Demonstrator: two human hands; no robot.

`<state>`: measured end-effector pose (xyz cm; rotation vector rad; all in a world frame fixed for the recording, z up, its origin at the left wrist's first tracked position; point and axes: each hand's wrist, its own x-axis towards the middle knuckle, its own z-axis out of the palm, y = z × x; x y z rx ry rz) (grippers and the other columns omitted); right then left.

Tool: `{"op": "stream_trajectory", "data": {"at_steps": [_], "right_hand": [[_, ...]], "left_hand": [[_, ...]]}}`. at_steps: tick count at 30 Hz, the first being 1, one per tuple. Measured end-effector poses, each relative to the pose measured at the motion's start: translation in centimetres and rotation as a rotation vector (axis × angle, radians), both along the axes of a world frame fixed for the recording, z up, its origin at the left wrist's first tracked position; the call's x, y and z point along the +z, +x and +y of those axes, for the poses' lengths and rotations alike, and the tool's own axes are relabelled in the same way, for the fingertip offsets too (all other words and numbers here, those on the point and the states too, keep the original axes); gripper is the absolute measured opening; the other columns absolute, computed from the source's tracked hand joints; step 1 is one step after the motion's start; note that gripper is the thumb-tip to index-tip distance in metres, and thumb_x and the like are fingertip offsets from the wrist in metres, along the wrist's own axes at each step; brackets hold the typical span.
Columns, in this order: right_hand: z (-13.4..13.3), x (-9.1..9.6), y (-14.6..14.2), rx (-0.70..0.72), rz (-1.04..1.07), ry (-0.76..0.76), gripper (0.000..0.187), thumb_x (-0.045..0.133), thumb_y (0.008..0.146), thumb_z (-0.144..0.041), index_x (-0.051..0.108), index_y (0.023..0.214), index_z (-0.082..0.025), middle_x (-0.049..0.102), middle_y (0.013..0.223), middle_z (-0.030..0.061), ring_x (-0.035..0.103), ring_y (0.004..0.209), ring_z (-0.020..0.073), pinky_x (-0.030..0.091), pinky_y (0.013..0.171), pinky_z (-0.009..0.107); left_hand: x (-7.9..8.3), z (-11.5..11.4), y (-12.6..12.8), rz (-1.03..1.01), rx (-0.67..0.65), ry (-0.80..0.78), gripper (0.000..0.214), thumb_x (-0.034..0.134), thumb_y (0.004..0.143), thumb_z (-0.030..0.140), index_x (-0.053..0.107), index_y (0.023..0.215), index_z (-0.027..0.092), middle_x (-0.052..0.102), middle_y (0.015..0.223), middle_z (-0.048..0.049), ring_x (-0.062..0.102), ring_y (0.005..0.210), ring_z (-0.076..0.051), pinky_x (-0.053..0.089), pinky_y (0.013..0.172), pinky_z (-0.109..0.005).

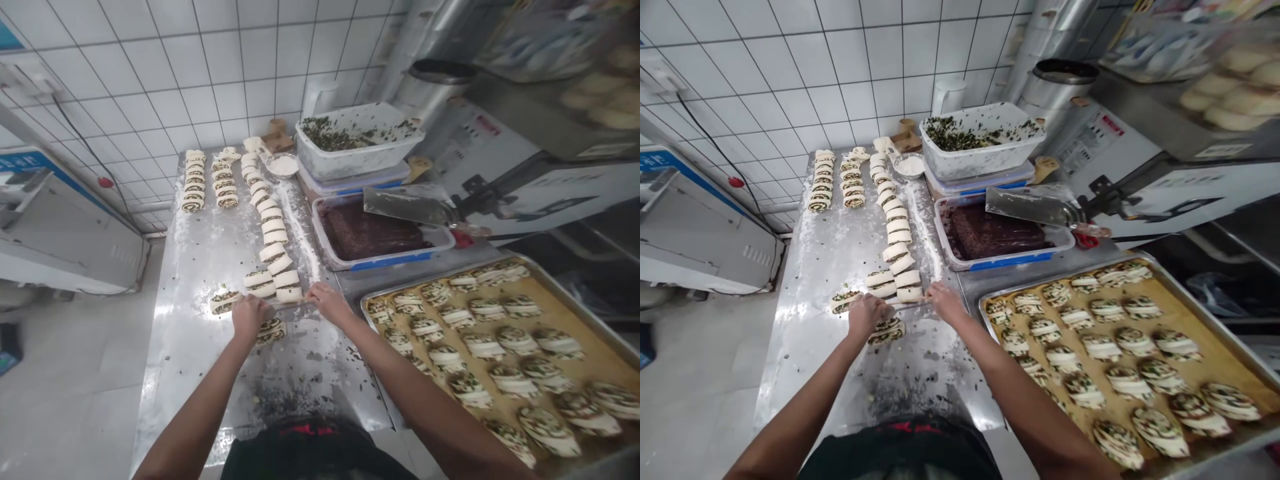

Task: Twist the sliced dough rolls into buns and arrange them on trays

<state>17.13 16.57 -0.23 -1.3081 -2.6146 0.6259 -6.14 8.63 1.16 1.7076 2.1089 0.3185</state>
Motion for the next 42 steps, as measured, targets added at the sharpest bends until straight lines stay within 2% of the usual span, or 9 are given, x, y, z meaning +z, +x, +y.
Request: {"op": "stream_trajectory", "data": {"at_steps": [6, 12, 20, 27, 31, 34, 38, 40, 42], "right_hand": [[2.6, -1.6, 1.0, -0.034, -0.006, -0.023, 0.017, 0.046, 0.084, -0.015, 0.061, 0.075, -0.016, 0.059, 0.085, 0.0035, 0.049, 0.087, 0.0152, 0.036, 0.076, 0.024], [4.1, -3.6, 1.3, -0.039, -0.094, -0.109, 0.022, 0.045, 0.083, -0.013, 0.062, 0.070, -0.016, 0.060, 0.082, 0.0035, 0.052, 0.084, 0.0140, 0.034, 0.072, 0.022], [5.6, -4.8, 1.7, -0.012, -0.157, -0.168, 0.016, 0.050, 0.080, -0.015, 0.064, 0.072, -0.017, 0.061, 0.084, 0.0026, 0.052, 0.084, 0.0139, 0.033, 0.072, 0.021], [6.2, -5.2, 1.0, 0.019, -0.217, -0.133, 0.016, 0.048, 0.079, -0.014, 0.062, 0.069, -0.015, 0.060, 0.083, 0.0060, 0.051, 0.083, 0.0161, 0.033, 0.068, 0.023], [6.1, -4.5, 0.7, 0.065, -0.241, -0.100, 0.013, 0.049, 0.077, -0.011, 0.061, 0.073, -0.014, 0.060, 0.087, 0.0064, 0.050, 0.087, 0.0170, 0.035, 0.070, 0.024], [5.3, -3.0, 1.2, 0.104, -0.219, -0.059, 0.015, 0.048, 0.078, -0.007, 0.059, 0.081, -0.015, 0.058, 0.094, 0.0062, 0.049, 0.092, 0.0171, 0.036, 0.072, 0.023], [3.1, -1.0, 2.8, 0.079, -0.150, -0.008, 0.021, 0.040, 0.081, -0.004, 0.057, 0.080, -0.016, 0.057, 0.088, 0.0065, 0.049, 0.091, 0.0177, 0.037, 0.076, 0.026], [1.4, -0.5, 3.8, 0.023, -0.069, -0.009, 0.018, 0.039, 0.084, -0.010, 0.055, 0.079, -0.017, 0.057, 0.085, 0.0065, 0.050, 0.089, 0.0184, 0.038, 0.076, 0.027], [-0.7, -0.3, 4.6, 0.000, 0.015, -0.052, 0.017, 0.039, 0.087, -0.017, 0.054, 0.078, -0.018, 0.056, 0.083, 0.0058, 0.050, 0.085, 0.0181, 0.039, 0.075, 0.027]], "left_hand": [[-1.7, 2.5, 1.5, 0.082, -0.006, 0.086, 0.016, 0.054, 0.078, 0.033, 0.065, 0.075, 0.021, 0.061, 0.083, -0.0065, 0.044, 0.093, -0.024, 0.026, 0.083, -0.038], [-2.7, 3.2, 2.7, 0.215, -0.187, 0.078, 0.023, 0.044, 0.083, 0.026, 0.063, 0.073, 0.017, 0.058, 0.083, -0.0103, 0.041, 0.091, -0.025, 0.026, 0.079, -0.041], [-2.8, 3.2, 2.1, 0.346, -0.517, 0.188, 0.026, 0.038, 0.086, 0.020, 0.063, 0.090, 0.015, 0.056, 0.085, -0.0122, 0.042, 0.090, -0.026, 0.029, 0.078, -0.042], [-4.2, 3.9, 3.3, 0.407, -0.572, 0.172, 0.023, 0.040, 0.083, 0.014, 0.064, 0.082, 0.011, 0.056, 0.086, -0.0139, 0.043, 0.090, -0.027, 0.030, 0.078, -0.042], [-3.6, 4.0, 3.8, 0.380, -0.505, 0.163, 0.021, 0.043, 0.081, 0.013, 0.064, 0.083, 0.011, 0.056, 0.084, -0.0139, 0.044, 0.090, -0.027, 0.032, 0.078, -0.042], [-2.5, 2.5, 3.2, 0.286, -0.370, 0.217, 0.019, 0.044, 0.082, 0.018, 0.063, 0.085, 0.016, 0.057, 0.084, -0.0112, 0.045, 0.090, -0.026, 0.033, 0.079, -0.041], [-2.2, -0.7, 1.2, -0.047, 0.065, 0.315, 0.021, 0.047, 0.081, 0.025, 0.058, 0.099, 0.020, 0.056, 0.098, -0.0088, 0.048, 0.095, -0.023, 0.036, 0.083, -0.038], [-2.6, -1.5, 0.0, -0.275, 0.309, 0.247, 0.024, 0.048, 0.080, 0.028, 0.055, 0.100, 0.017, 0.057, 0.097, -0.0090, 0.052, 0.091, -0.021, 0.040, 0.079, -0.035], [-3.0, -1.2, -1.0, -0.442, 0.459, 0.121, 0.022, 0.049, 0.078, 0.030, 0.055, 0.093, 0.015, 0.059, 0.088, -0.0079, 0.056, 0.083, -0.020, 0.042, 0.073, -0.032]]}}
